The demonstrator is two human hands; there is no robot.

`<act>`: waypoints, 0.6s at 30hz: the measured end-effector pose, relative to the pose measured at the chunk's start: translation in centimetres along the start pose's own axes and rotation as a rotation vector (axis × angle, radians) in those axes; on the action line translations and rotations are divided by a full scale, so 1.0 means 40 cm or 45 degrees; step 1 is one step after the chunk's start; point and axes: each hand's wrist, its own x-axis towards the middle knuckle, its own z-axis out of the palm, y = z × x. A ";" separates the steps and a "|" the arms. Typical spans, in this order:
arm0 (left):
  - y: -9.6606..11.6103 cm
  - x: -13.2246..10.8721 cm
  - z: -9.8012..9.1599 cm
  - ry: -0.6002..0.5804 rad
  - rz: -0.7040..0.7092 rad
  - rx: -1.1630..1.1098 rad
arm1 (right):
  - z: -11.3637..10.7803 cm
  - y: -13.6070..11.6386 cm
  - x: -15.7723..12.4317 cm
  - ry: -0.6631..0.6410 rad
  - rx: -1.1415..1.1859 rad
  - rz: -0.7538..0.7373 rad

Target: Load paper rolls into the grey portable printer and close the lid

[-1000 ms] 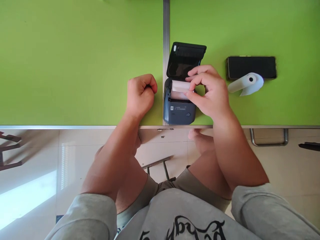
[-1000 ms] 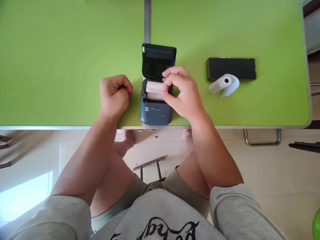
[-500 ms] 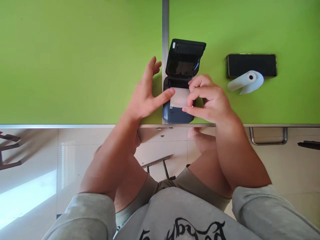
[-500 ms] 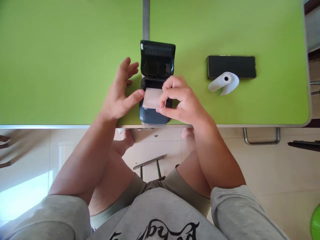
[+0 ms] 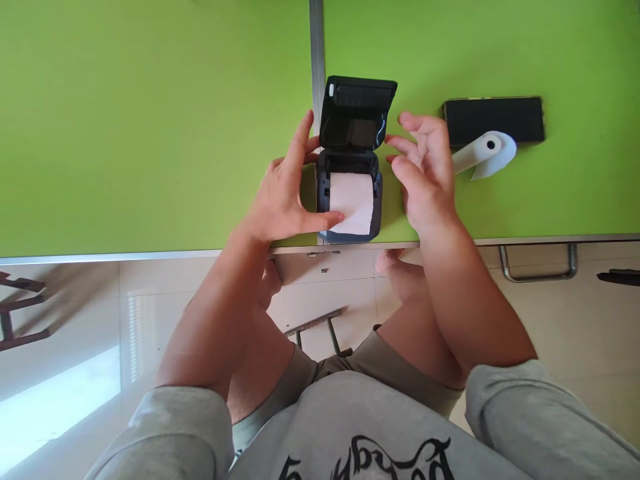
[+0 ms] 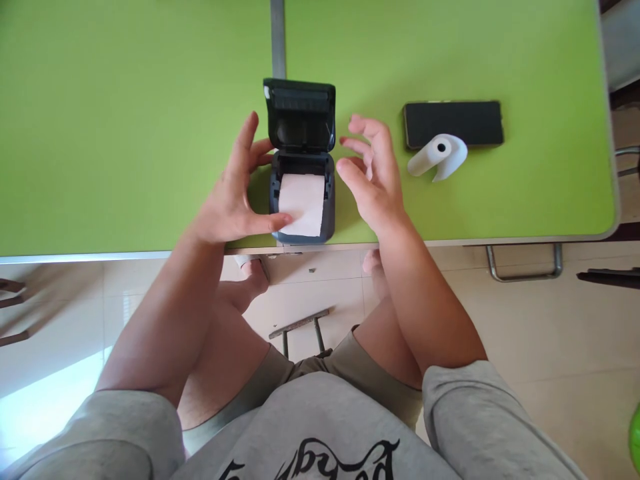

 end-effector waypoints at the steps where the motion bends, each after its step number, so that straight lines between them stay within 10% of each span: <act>1: 0.005 0.000 -0.002 -0.039 0.028 0.009 | 0.000 0.003 -0.002 -0.057 0.014 0.010; 18: 0.047 0.000 0.001 -0.007 0.030 0.097 | 0.023 -0.040 -0.007 -0.239 -0.193 0.078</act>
